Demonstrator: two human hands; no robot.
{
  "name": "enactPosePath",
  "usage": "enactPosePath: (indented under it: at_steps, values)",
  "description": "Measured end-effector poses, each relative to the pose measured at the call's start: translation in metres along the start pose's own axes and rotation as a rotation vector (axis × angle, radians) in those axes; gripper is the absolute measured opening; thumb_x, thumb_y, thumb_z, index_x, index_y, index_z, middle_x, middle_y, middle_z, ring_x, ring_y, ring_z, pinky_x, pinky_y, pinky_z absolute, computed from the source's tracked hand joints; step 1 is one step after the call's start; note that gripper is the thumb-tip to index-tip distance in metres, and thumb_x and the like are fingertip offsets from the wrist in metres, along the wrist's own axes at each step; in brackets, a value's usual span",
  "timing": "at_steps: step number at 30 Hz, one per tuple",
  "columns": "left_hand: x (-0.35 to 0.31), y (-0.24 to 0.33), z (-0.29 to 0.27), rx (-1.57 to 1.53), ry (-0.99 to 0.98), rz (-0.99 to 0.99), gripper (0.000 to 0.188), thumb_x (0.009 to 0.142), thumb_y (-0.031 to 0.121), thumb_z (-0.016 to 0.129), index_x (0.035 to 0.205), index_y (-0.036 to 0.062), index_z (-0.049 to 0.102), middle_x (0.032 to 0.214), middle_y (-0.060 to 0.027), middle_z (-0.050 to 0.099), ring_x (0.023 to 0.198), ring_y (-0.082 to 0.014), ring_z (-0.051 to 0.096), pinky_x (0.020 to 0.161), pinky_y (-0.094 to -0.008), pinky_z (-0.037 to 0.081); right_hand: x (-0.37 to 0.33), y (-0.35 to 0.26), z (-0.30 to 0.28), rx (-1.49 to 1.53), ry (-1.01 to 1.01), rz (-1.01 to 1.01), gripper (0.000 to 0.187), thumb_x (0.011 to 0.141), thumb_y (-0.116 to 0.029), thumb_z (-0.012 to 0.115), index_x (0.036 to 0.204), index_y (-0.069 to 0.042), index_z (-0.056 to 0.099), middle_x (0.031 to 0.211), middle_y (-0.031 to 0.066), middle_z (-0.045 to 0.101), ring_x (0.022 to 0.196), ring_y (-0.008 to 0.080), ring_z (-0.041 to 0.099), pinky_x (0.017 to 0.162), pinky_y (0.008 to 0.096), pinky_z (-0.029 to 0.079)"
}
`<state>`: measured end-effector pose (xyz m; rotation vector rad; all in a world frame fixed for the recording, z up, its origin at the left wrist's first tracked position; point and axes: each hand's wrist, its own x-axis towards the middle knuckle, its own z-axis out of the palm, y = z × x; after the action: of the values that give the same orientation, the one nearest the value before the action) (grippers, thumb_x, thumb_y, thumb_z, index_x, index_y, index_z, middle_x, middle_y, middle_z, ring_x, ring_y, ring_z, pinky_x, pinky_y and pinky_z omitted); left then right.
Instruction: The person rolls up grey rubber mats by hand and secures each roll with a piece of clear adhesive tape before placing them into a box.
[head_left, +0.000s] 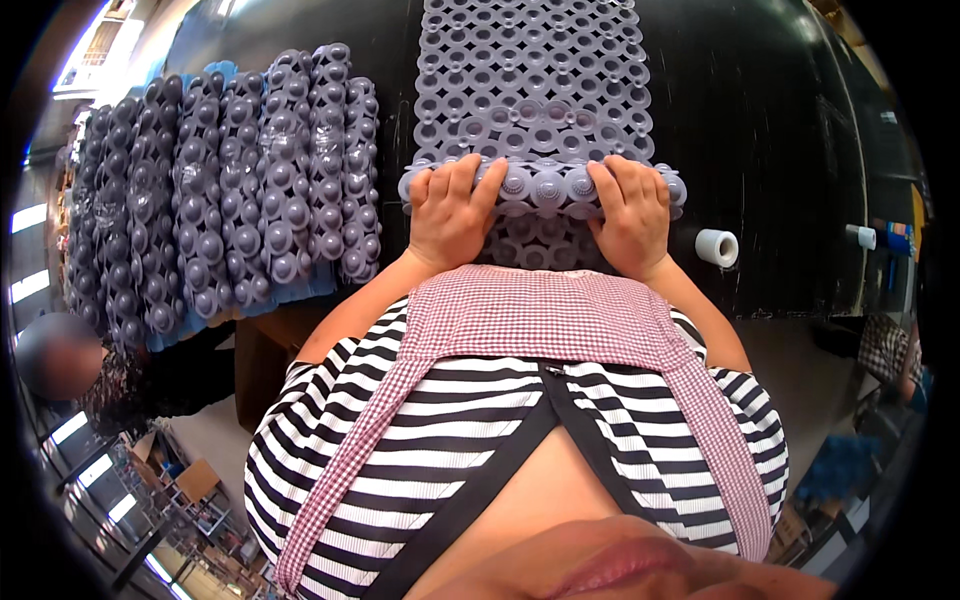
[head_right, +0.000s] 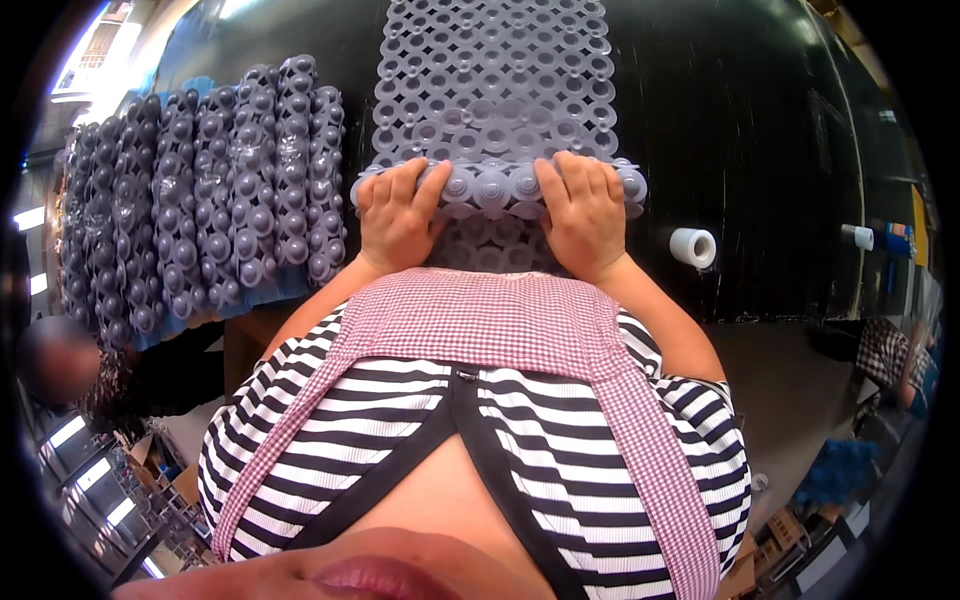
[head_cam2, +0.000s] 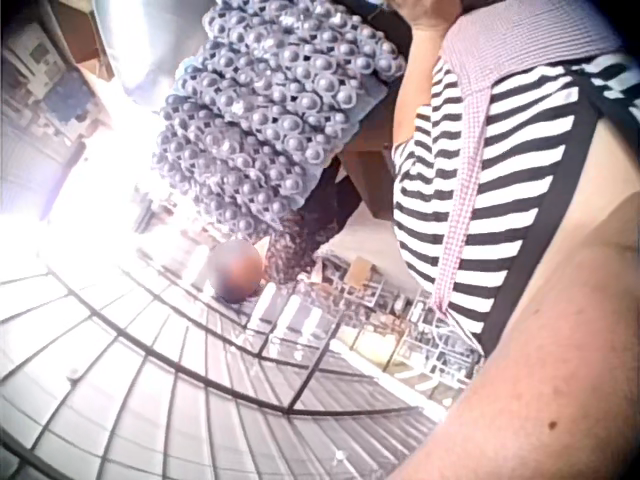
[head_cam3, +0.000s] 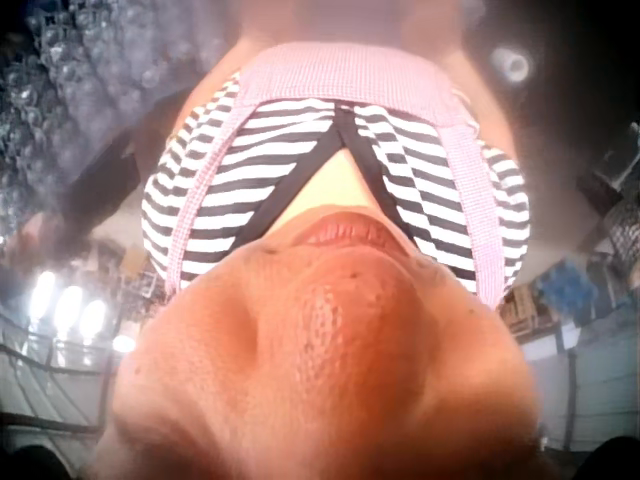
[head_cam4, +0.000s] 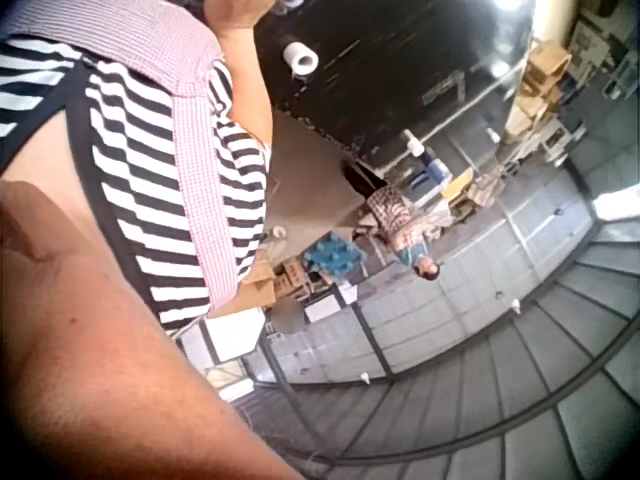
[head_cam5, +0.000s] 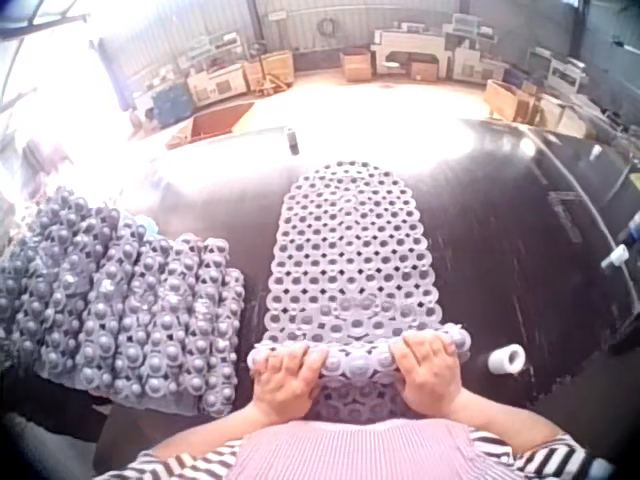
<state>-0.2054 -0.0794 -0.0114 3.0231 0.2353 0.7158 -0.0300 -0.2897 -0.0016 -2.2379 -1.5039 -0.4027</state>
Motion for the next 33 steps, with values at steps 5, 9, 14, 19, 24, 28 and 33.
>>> enactPosePath:
  at_steps: [5, 9, 14, 19, 24, 28, 33]
  values:
    - [0.0, 0.013, -0.005, -0.016, -0.032, -0.021, 0.074, 0.073, 0.031, 0.085, 0.141, 0.0176, 0.059, 0.136, -0.0073, 0.058, 0.125, -0.0282, 0.053, 0.109, -0.0453, 0.03, -0.019, -0.006, -0.002, -0.022, -0.072, -0.009, 0.061, 0.072, -0.014, 0.078, 0.13, -0.009, 0.061, 0.131, 0.0115, 0.058, 0.122, 0.0305, 0.054, 0.107, 0.0441, 0.036]
    - [0.017, 0.031, -0.011, -0.171, -0.084, 0.04, 0.077, 0.076, 0.03, 0.085, 0.146, 0.019, 0.055, 0.144, -0.0081, 0.055, 0.136, -0.0308, 0.048, 0.117, -0.0501, 0.026, -0.013, 0.006, 0.0, 0.029, -0.123, 0.033, 0.078, 0.067, -0.018, 0.087, 0.138, -0.011, 0.056, 0.135, 0.0118, 0.057, 0.126, 0.0331, 0.054, 0.11, 0.047, 0.037]
    - [0.017, 0.034, 0.004, -0.135, -0.08, 0.134, 0.07, 0.078, 0.026, 0.083, 0.143, 0.0244, 0.057, 0.145, -0.0067, 0.056, 0.136, -0.0277, 0.048, 0.115, -0.0549, 0.027, 0.0, 0.034, -0.036, 0.26, -0.08, -0.018, 0.073, 0.078, -0.029, 0.086, 0.142, -0.008, 0.058, 0.139, 0.0177, 0.062, 0.133, 0.0332, 0.055, 0.117, 0.0481, 0.036]
    - [0.022, 0.035, 0.009, -0.211, -0.033, 0.139, 0.066, 0.078, 0.021, 0.083, 0.14, 0.0271, 0.061, 0.142, -0.0035, 0.058, 0.133, -0.0257, 0.05, 0.114, -0.0519, 0.027, -0.069, 0.158, -0.094, 0.211, -0.081, 0.688, 0.048, 0.087, -0.01, 0.072, 0.134, -0.002, 0.065, 0.132, 0.0176, 0.067, 0.119, 0.0326, 0.066, 0.104, 0.0368, 0.051]
    - [0.019, 0.034, 0.013, -0.214, -0.02, 0.117, 0.063, 0.078, 0.021, 0.082, 0.138, 0.0274, 0.062, 0.14, -0.0034, 0.058, 0.133, -0.0256, 0.051, 0.114, -0.0507, 0.027, -0.12, 0.205, -0.078, 0.561, -0.571, 0.981, 0.06, 0.078, 0.006, 0.061, 0.138, -0.002, 0.065, 0.128, 0.0152, 0.071, 0.11, 0.0243, 0.068, 0.102, 0.0345, 0.051]
    - [0.017, 0.033, 0.016, -0.226, -0.009, 0.127, 0.064, 0.079, 0.022, 0.082, 0.139, 0.0284, 0.06, 0.14, -0.0038, 0.057, 0.133, -0.0262, 0.049, 0.115, -0.0523, 0.026, -0.127, 0.195, -0.052, 0.348, -0.537, 1.031, 0.035, 0.078, 0.001, 0.062, 0.112, -0.001, 0.073, 0.099, 0.0116, 0.074, 0.093, 0.022, 0.07, 0.085, 0.034, 0.054]
    - [0.013, 0.036, 0.011, -0.228, -0.018, 0.122, 0.064, 0.078, 0.023, 0.082, 0.139, 0.0277, 0.062, 0.142, -0.0043, 0.056, 0.135, -0.0261, 0.049, 0.116, -0.052, 0.026, -0.115, 0.183, -0.059, 1.048, -0.033, 1.089, 0.016, 0.091, -0.008, 0.066, 0.106, -0.009, 0.067, 0.096, 0.0049, 0.07, 0.086, 0.0155, 0.068, 0.075, 0.0286, 0.056]
